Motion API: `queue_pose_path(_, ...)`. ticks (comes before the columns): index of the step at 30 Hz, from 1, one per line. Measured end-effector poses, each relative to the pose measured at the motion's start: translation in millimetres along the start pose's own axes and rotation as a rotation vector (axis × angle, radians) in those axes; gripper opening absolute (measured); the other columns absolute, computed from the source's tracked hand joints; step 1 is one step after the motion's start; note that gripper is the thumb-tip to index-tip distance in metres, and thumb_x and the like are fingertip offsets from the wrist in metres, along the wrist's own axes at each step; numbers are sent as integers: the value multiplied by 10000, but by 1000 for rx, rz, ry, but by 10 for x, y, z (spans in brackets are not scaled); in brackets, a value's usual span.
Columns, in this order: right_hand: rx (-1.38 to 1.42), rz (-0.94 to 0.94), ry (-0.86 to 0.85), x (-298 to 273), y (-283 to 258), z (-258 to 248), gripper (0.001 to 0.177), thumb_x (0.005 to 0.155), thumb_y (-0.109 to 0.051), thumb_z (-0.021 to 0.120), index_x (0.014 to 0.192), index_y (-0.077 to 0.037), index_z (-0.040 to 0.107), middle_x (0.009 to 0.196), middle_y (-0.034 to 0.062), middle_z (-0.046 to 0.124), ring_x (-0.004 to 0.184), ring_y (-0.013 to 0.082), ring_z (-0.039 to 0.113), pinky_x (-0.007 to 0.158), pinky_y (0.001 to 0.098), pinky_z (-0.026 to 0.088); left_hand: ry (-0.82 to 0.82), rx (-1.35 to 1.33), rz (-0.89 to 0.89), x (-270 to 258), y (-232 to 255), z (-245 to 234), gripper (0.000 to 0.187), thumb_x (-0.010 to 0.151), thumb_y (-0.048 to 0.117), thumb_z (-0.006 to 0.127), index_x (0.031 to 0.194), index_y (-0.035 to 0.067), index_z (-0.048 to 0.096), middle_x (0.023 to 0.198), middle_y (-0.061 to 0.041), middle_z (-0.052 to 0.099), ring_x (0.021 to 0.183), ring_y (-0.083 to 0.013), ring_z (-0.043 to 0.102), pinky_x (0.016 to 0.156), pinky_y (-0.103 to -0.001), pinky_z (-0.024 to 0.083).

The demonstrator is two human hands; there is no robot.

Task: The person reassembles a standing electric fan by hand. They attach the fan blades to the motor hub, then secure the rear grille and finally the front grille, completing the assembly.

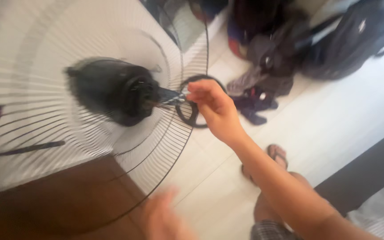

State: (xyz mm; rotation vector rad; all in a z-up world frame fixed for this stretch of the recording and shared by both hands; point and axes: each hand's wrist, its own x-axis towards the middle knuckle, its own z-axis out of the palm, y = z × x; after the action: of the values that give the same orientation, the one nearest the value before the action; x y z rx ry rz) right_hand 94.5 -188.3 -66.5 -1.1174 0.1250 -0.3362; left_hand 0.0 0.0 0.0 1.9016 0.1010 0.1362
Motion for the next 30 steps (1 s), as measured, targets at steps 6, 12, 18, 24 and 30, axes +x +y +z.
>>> queue_pose_path(6, -514, -116, -195, 127, -718, 302, 660, 840, 90, 683, 1456, -96, 534, 1408, 107, 527, 1265, 243, 610, 1092, 359, 499, 0, -668, -610, 594, 210, 414, 434, 1027, 268, 537, 1291, -76, 570, 1206, -134, 677, 1000, -218, 665, 912, -347, 549)
queue_pose_path(12, -754, -311, -100, 184, -796, 593, 727, 777, -119, 882, 1431, -100, 566, 1415, 153, 528, 1332, 344, 543, 1096, 418, 479, -34, -630, -485, 939, 648, 514, 433, 979, 253, 593, 1330, 1, 582, 1198, -106, 662, 1035, -170, 639, 908, -325, 536)
queue_pose_path(18, -827, -369, -126, 310, -907, 548, 684, 784, -129, 890, 1398, -91, 589, 1419, 160, 539, 1318, 357, 554, 1094, 422, 491, -8, 173, -12, 9, 927, -178, 225, 891, 199, 729, 1027, 20, 749, 953, -72, 759, 819, -146, 733, 699, -275, 583)
queue_pose_path(24, -886, -286, -83, 116, -946, 643, 720, 719, -147, 916, 1363, -103, 597, 1378, 153, 549, 1265, 360, 569, 1046, 420, 502, 495, -141, 224, 108, 472, -1014, 237, 1045, 207, 710, 1119, 25, 578, 1034, -120, 668, 915, -196, 615, 879, -310, 515)
queue_pose_path(30, -1021, -373, -74, 278, -936, 797, 729, 715, -173, 903, 1374, -128, 594, 1379, 134, 562, 1242, 338, 598, 1054, 452, 455, 44, -28, 338, 739, 194, -928, 973, 762, 256, 854, 1520, -45, 325, 1486, -226, 408, 1374, -310, 430, 1102, -411, 399)
